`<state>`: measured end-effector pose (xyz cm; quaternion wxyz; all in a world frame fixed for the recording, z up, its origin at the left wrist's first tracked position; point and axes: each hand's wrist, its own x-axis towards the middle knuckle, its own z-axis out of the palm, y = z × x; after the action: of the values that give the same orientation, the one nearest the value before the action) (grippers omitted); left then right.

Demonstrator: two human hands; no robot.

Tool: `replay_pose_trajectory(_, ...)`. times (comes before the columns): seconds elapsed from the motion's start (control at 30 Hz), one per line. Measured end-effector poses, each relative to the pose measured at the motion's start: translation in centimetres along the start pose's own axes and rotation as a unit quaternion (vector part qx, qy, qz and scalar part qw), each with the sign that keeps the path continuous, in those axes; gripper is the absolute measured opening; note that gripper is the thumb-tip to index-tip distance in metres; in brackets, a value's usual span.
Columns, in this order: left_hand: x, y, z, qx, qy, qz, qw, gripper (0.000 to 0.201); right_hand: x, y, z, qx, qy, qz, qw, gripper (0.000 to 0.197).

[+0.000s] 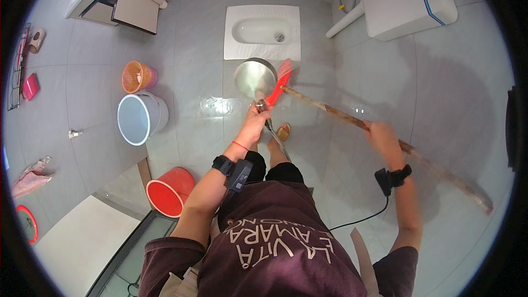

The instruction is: Cleaning a bathroom floor and walls using a broom and water from a shower head.

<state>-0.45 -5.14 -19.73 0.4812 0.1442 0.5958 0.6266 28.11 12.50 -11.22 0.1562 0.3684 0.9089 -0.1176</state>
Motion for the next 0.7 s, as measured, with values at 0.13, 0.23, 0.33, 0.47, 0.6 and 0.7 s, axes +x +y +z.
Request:
replay_pose_trajectory(0.13,0.3,-1.1,0.1,0.033,-0.004,0.004,0.999,0.021,2.4,0.3,-1.4,-0.059,-0.006,-0.029,0.998,0.023)
replay_pose_trajectory(0.23,0.2,-1.8,0.5,-0.028,-0.004,0.027,0.999,0.019,3.4,0.6,-0.4,-0.13,0.018,-0.01,0.991,0.021)
replay_pose_trajectory(0.33,0.0,-1.9,0.8,-0.002,-0.014,0.029,0.999,0.016,3.7,-0.9,0.6,-0.218,0.047,0.011,0.975,0.021)
replay_pose_trajectory(0.47,-0.5,-0.2,2.0,-0.047,-0.045,0.001,0.998,0.014,3.4,-1.9,1.8,-0.225,0.059,0.017,0.972,0.029)
replay_pose_trajectory(0.6,-1.0,2.0,3.0,-0.058,-0.103,0.004,0.993,0.016,1.7,-4.2,1.3,-0.176,0.135,0.006,0.975,0.034)
replay_pose_trajectory(0.7,-1.5,4.0,4.7,-0.021,-0.144,0.023,0.989,0.02,0.1,-8.7,0.9,0.123,0.134,-0.047,0.982,0.047)
